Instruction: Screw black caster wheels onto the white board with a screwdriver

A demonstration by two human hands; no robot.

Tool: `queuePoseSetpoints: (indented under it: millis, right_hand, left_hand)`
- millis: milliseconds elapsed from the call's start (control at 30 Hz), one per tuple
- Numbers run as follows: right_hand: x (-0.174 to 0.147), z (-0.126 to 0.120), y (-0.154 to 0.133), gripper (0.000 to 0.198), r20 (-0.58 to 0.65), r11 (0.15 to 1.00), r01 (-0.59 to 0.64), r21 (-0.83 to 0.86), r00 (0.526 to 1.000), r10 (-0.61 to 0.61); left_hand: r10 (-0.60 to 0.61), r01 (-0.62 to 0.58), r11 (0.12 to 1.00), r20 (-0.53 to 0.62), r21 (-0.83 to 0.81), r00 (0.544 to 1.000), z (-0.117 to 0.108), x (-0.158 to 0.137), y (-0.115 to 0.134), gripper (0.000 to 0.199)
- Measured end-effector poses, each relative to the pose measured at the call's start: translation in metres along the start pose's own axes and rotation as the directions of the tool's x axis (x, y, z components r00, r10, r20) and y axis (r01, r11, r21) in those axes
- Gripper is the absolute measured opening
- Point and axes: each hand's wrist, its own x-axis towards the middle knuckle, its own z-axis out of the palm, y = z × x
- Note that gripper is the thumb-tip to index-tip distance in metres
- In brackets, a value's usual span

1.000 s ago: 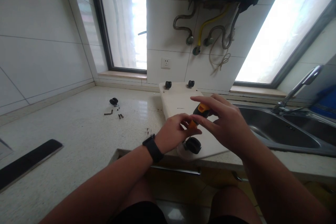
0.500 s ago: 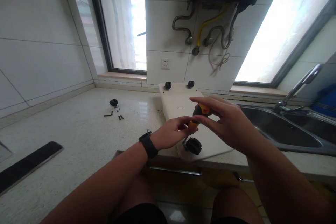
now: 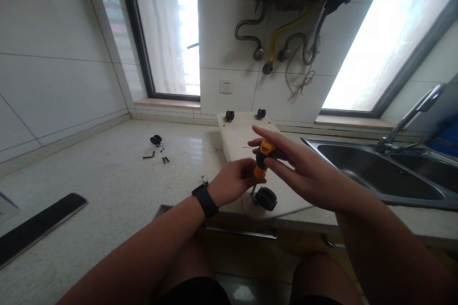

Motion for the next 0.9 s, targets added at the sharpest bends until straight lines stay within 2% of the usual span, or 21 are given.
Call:
queuePoseSetpoints:
  millis: [167,267,400,467,567,633,700,767,833,900]
  right_hand:
    - [0.01,0.009,0.0,0.062,-0.188,0.986,-0.11,-0.126,0.978,0.085]
    - [0.016,0.017,-0.001,0.064,-0.285,0.966,-0.14,-0.216,0.956,0.075]
    - [0.02,0.02,-0.004,0.055,-0.357,0.933,-0.17,-0.317,0.933,0.049]
    - [0.019,0.016,-0.005,0.054,-0.315,0.94,-0.166,-0.297,0.947,0.067]
    - [0.013,0.004,-0.002,0.06,-0.113,0.987,-0.066,-0.147,0.992,0.05]
    - [0.011,-0.003,0.002,0.064,0.004,1.0,0.002,-0.022,1.0,-0.002]
    - [0.011,-0.006,0.004,0.061,0.019,0.999,0.016,0.041,1.0,-0.016]
    - [0.013,-0.002,0.004,0.048,-0.063,1.0,-0.002,0.028,0.998,0.003]
    - [0.016,0.005,0.003,0.034,-0.197,0.997,-0.048,-0.056,0.98,0.036]
    - [0.018,0.012,0.001,0.033,-0.312,0.977,-0.114,-0.182,0.949,0.052]
  left_hand:
    - [-0.024,0.029,0.995,-0.061,0.093,0.998,0.002,0.001,-0.002,0.025]
    - [-0.042,0.062,0.99,-0.151,0.127,0.988,0.005,0.001,-0.007,0.03]
    - [-0.06,0.086,0.989,-0.202,0.123,0.978,0.007,-0.001,-0.011,0.034]
    - [-0.075,0.106,0.985,-0.218,0.135,0.973,0.006,-0.002,-0.011,0.034]
    - [-0.114,0.139,0.982,-0.189,0.125,0.975,0.004,-0.003,-0.01,0.034]
    - [-0.13,0.149,0.983,-0.165,0.11,0.978,0.003,-0.003,-0.01,0.034]
    - [-0.134,0.149,0.984,-0.141,0.103,0.981,0.002,-0.003,-0.009,0.032]
    - [-0.124,0.136,0.984,-0.109,0.114,0.986,0.001,-0.003,-0.008,0.027]
    - [-0.097,0.105,0.987,-0.07,0.124,0.993,0.001,-0.003,-0.008,0.023]
    - [-0.062,0.067,0.992,-0.044,0.108,0.997,0.002,-0.003,-0.008,0.02]
